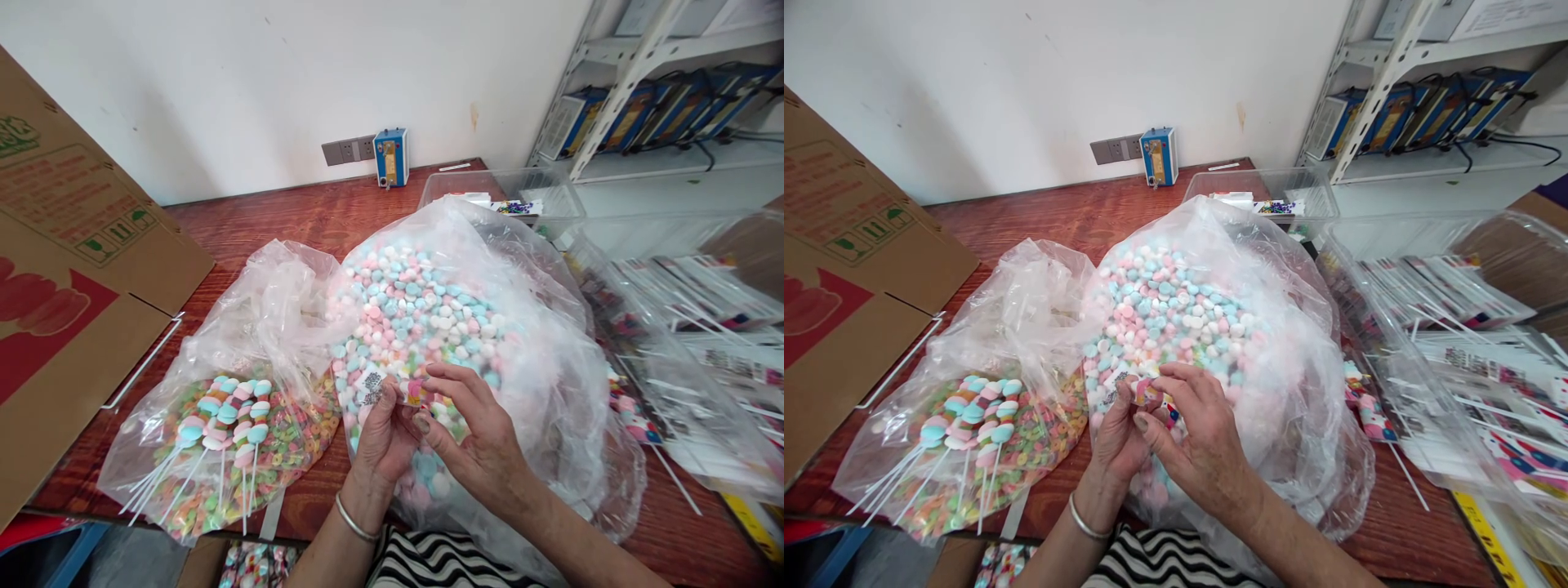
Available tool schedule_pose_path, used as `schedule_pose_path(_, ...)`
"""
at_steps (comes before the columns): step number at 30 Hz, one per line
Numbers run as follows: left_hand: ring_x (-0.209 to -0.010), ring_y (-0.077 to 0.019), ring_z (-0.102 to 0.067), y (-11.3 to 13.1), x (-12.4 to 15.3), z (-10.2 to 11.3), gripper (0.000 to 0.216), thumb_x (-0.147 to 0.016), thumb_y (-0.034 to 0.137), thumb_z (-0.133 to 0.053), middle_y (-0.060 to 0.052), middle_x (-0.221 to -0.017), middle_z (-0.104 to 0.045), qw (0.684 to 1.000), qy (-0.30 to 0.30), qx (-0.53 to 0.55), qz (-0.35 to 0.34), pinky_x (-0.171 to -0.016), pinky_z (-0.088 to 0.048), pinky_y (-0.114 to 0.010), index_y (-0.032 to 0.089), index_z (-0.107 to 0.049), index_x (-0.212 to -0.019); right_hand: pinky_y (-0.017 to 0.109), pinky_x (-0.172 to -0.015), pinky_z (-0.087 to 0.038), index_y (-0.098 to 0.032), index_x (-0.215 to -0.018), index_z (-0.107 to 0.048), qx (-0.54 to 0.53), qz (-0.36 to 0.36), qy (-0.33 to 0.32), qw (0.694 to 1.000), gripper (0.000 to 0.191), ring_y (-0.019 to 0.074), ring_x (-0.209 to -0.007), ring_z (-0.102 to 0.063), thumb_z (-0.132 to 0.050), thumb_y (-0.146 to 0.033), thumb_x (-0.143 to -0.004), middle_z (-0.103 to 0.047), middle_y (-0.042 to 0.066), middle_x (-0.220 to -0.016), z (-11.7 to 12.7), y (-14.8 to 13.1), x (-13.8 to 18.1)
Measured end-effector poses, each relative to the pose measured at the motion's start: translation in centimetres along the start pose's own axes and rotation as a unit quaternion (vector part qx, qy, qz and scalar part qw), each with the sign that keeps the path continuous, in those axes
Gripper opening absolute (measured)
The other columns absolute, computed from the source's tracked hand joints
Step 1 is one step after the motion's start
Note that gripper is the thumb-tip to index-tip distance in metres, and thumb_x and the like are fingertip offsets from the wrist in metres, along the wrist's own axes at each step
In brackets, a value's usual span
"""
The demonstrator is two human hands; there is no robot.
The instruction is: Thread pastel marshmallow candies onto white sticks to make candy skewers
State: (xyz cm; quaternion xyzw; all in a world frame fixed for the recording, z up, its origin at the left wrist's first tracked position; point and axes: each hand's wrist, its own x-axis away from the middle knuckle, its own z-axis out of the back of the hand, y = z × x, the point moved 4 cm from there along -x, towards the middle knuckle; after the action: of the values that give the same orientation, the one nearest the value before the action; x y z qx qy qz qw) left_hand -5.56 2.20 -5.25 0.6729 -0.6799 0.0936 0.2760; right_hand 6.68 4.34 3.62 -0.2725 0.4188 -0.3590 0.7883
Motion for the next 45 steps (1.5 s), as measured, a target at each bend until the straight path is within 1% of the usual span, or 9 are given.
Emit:
schedule_pose_path(9, -0.050, -0.0052, -0.053, -0.1, -0.1, 0.0, 0.019, -0.073, 0.032, -0.080, 0.002, -0.067, -0.065, 1.000, 0.024, -0.013, 0.008, -0.050, -0.045, -0.017, 0.017, -0.068, -0.073, 0.048, -0.095, -0.049, -0.025, -0.112, -0.062, -0.008, 0.014, -0.022, 1.000, 0.025, 0.0265, -0.110, -0.058, -0.063, -0.023, -0.087, -0.054, 0.012, -0.127, -0.6, -0.4, 0.4)
schedule_pose_path(23, -0.049, -0.0040, -0.046, 0.6, 1.2, 0.9, 0.031, -0.058, 0.028, -0.089, 0.006, -0.062, -0.058, 1.000, -0.003, 0.015, -0.023, -0.050, -0.042, -0.018, 0.018, -0.065, -0.075, 0.046, -0.098, -0.048, -0.023, -0.117, -0.058, -0.007, 0.038, -0.049, 0.998, 0.032, 0.0278, -0.120, -0.054, -0.065, -0.025, -0.086, -0.055, 0.013, -0.128, -0.5, -2.1, 0.2)
schedule_pose_path(27, -0.049, -0.0033, -0.040, 2.4, 3.2, 1.0, 0.034, -0.057, 0.031, -0.090, 0.005, -0.061, -0.053, 0.998, -0.013, 0.037, -0.042, -0.048, -0.038, -0.017, 0.016, -0.062, -0.071, 0.045, -0.101, -0.044, -0.027, -0.119, -0.060, -0.032, 0.057, -0.041, 0.997, 0.031, 0.0276, -0.121, -0.053, -0.062, -0.026, -0.089, -0.058, 0.011, -0.127, 0.4, -3.4, -0.3)
schedule_pose_path(30, -0.048, -0.0020, -0.036, 5.5, 6.7, 1.5, 0.034, -0.058, 0.027, -0.090, 0.006, -0.063, -0.048, 0.991, -0.042, 0.055, -0.115, -0.045, -0.035, -0.014, 0.017, -0.059, -0.069, 0.040, -0.095, -0.047, -0.028, -0.112, -0.065, -0.069, 0.040, -0.034, 0.996, 0.022, 0.0253, -0.113, -0.059, -0.056, -0.027, -0.092, -0.064, 0.008, -0.118, 0.0, -4.1, -1.8)
schedule_pose_path(32, -0.048, -0.0015, -0.036, 7.9, 9.8, 2.1, 0.034, -0.060, 0.025, -0.089, 0.005, -0.065, -0.047, 0.978, -0.068, 0.063, -0.186, -0.042, -0.033, -0.012, 0.017, -0.057, -0.067, 0.035, -0.080, -0.052, -0.028, -0.101, -0.069, -0.113, -0.003, -0.099, 0.989, 0.016, 0.0230, -0.094, -0.065, -0.057, -0.028, -0.090, -0.070, 0.005, -0.104, -2.7, -4.7, -2.8)
schedule_pose_path(34, -0.049, -0.0019, -0.039, 10.2, 13.2, 3.2, 0.033, -0.064, 0.026, -0.087, 0.005, -0.066, -0.047, 0.958, -0.091, 0.067, -0.262, -0.042, -0.034, -0.011, 0.018, -0.054, -0.066, 0.031, -0.062, -0.051, -0.026, -0.092, -0.071, -0.170, -0.087, -0.238, 0.952, 0.012, 0.0201, -0.072, -0.066, -0.061, -0.029, -0.085, -0.072, 0.002, -0.084, -7.6, -5.5, -2.9)
schedule_pose_path(37, -0.054, -0.0032, -0.047, 13.1, 17.6, 5.4, 0.028, -0.072, 0.027, -0.081, 0.005, -0.069, -0.051, 0.924, -0.137, 0.064, -0.351, -0.045, -0.039, -0.011, 0.019, -0.055, -0.069, 0.024, -0.041, -0.041, -0.021, -0.073, -0.068, -0.252, -0.316, -0.389, 0.828, 0.010, 0.0159, -0.047, -0.058, -0.067, -0.030, -0.078, -0.065, 0.000, -0.055, -16.4, -6.3, -1.0)
schedule_pose_path(41, -0.059, -0.0038, -0.052, 15.7, 21.6, 8.6, 0.021, -0.078, 0.021, -0.076, 0.005, -0.076, -0.056, 0.891, -0.174, 0.049, -0.416, -0.050, -0.042, -0.013, 0.020, -0.055, -0.075, 0.022, -0.033, -0.039, -0.019, -0.060, -0.052, -0.257, -0.393, -0.397, 0.789, 0.028, 0.0136, -0.039, -0.055, -0.064, -0.034, -0.081, -0.064, 0.001, -0.053, -24.5, -7.2, 0.9)
schedule_pose_path(45, -0.057, -0.0033, -0.051, 17.6, 24.4, 11.3, 0.022, -0.078, 0.022, -0.076, 0.006, -0.072, -0.052, 0.866, -0.109, 0.057, -0.484, -0.050, -0.042, -0.014, 0.019, -0.055, -0.074, 0.020, -0.041, -0.045, -0.020, -0.068, -0.048, -0.261, -0.411, -0.384, 0.785, 0.023, 0.0114, -0.045, -0.058, -0.058, -0.029, -0.087, -0.064, -0.002, -0.056, -26.0, -6.5, 2.0)
